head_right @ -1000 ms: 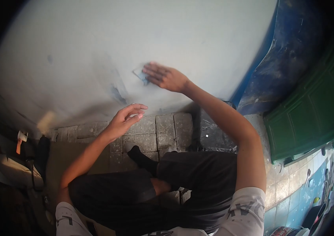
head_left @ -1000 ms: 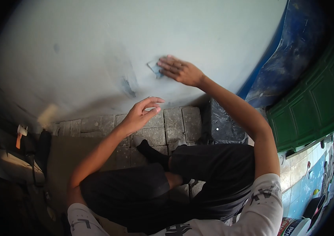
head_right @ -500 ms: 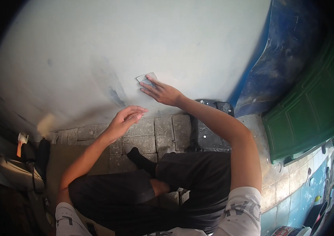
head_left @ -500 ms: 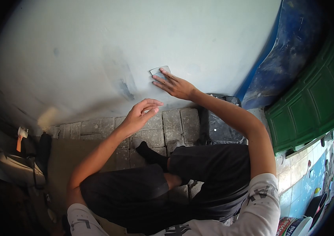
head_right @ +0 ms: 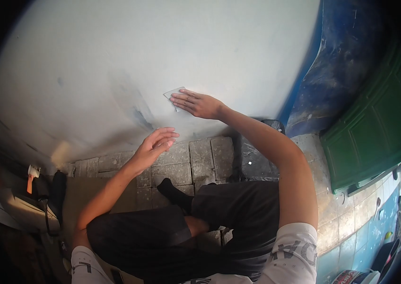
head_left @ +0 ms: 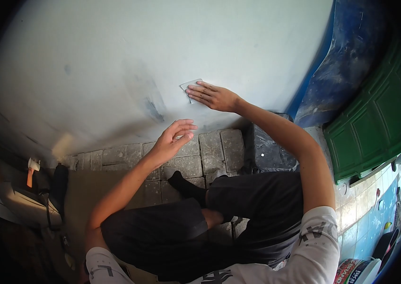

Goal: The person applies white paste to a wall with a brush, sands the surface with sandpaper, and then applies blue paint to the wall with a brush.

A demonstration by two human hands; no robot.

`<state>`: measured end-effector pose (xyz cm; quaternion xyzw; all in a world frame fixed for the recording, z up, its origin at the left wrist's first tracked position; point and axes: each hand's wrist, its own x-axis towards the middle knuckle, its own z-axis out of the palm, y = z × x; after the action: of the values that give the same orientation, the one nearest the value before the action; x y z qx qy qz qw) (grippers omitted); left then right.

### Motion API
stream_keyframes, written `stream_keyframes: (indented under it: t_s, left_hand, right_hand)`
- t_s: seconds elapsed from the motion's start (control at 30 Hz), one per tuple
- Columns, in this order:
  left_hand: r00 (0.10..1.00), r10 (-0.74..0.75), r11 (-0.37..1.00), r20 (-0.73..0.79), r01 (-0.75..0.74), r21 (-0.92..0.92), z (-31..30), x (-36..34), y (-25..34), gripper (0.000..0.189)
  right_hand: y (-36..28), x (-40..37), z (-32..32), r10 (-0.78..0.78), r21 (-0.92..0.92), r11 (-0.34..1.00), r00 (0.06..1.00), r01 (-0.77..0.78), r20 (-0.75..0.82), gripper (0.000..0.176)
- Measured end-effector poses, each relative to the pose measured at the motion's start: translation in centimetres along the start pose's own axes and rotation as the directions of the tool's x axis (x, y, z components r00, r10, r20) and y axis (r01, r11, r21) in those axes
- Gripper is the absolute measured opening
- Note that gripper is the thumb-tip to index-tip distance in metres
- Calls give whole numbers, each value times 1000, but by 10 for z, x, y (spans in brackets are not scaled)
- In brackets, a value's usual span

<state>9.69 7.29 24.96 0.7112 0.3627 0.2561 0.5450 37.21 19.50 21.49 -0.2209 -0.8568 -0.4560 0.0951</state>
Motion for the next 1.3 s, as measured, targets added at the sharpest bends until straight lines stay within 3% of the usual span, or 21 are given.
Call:
stream_keyframes:
  t_s: [0.3,0.4,0.5,0.6,0.63,0.73,0.8,0.83,0.87,0.93,1.03,1.13,1.17,1.2,1.27,1.3]
  left_hand:
    - [1000,5,1000,-1,-5,6,0,-1,5,45]
    - [1000,20,1000,3,-20,6,0,0,5,45]
    - [1000,30,999,-6,-30,18,1,-2,9,45]
    - [1000,16,1000,-7,-16,9,-1,-3,8,45]
    - [1000,8,1000,-1,-8,10,-3,-2,7,45]
    - [1000,-11,1000,-14,11,-3,-2,-1,0,45]
    - [1000,4,1000,-19,-4,3,-2,1,3,45]
    - [1000,11,1000,-22,-11,6,-2,2,7,45]
    - [1000,6,1000,-20,-6,8,-1,1,10,45]
    - [1000,-20,1000,-15,20,14,-4,-1,9,45]
    - [1000,-22,1000,-17,22,-19,-2,-1,-1,45]
    - [999,17,1000,-29,-17,-7,-2,7,-1,44]
    - [1000,-5,1000,-24,5,-7,0,4,4,43]
    - [999,-38,999,-22,38,-7,0,1,5,42]
    - [1000,-14,999,-16,15,32,-4,1,0,42]
    - [1000,21,998,-7,-21,61,-4,0,-4,41]
  right_hand:
    - [-2,-2,0,-6,16,1000,1000,6,-11,61]
    - [-2,-8,4,-50,21,999,999,51,-10,59]
    - [-21,-31,28,-160,102,983,983,151,87,63]
    - [8,-18,13,-152,144,980,986,140,73,64]
    - [21,-10,-3,-79,31,996,996,78,47,64]
    - [27,-3,-21,49,151,988,998,-43,-34,65]
    - [8,-9,-9,-2,-1,1000,1000,2,-31,62]
    - [-2,-14,4,-67,89,994,997,64,38,64]
    - [-7,-18,10,-68,162,984,998,69,-13,60]
    - [2,-19,15,-113,115,987,994,111,11,61]
    - [12,-11,-6,44,170,985,999,-43,-6,62]
    - [-8,-18,7,-29,38,999,999,28,35,64]
    - [-11,-20,12,-17,187,982,1000,15,12,65]
    - [-7,-22,19,-8,185,983,1000,7,6,65]
    - [5,-14,4,-61,22,998,996,60,70,64]
    - [9,-12,-5,25,94,995,995,-34,97,64]
